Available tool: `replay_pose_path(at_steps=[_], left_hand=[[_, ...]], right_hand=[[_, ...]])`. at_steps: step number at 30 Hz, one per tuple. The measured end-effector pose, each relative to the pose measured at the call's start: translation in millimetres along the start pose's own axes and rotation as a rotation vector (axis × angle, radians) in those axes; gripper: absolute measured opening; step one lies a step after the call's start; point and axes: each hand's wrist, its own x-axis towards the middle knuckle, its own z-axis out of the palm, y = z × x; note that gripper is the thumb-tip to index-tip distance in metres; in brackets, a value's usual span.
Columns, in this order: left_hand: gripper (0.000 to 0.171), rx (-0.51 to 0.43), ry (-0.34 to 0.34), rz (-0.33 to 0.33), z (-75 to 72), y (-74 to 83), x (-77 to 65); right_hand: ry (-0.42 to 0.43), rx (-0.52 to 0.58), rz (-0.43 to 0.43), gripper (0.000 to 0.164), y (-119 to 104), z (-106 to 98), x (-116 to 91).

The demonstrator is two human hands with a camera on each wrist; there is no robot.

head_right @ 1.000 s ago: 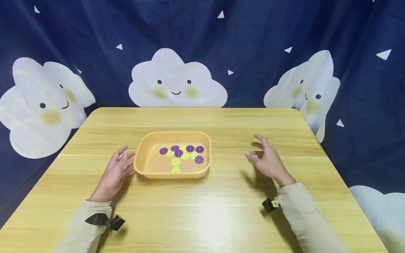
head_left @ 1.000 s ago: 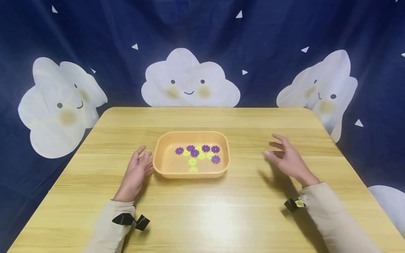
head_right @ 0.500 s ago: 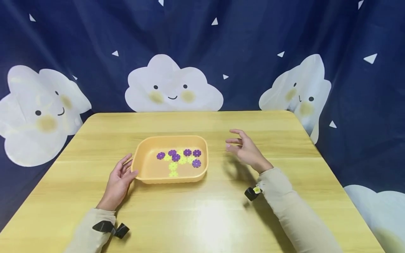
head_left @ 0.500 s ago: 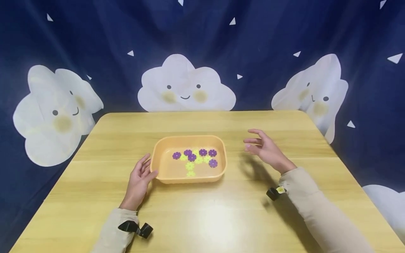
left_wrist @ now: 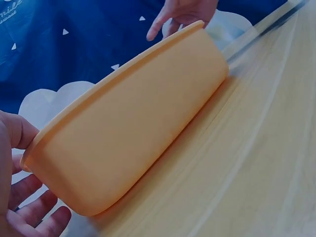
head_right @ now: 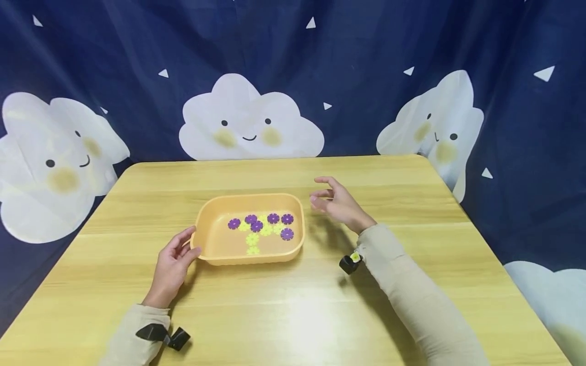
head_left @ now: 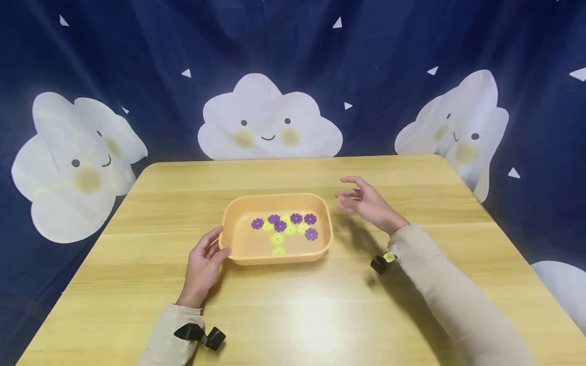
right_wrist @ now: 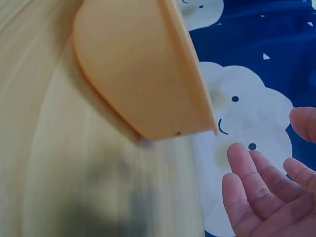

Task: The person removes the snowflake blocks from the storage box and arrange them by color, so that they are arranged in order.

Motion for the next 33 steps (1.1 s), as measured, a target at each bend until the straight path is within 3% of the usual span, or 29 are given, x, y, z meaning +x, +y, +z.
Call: replay_pose_path(at_steps=[12,19,33], left_hand=[[0.046,0.122,0.040,0.078,-1.9,-1.6,0.2],[0.041,0.215,0.036,0.100,-3.9,-6.9,-5.9],[0.037,0.235,0.091,0.208,-2.4,-15.0,-11.9]], right_hand=[[-0.014,0.049,-0.038,0.052,-14,16,12],[-0.040,-0.012,-0.041,0.049,-17,23,17],[-0.224,-0.047,-0.028,0.046,-26,35,43]])
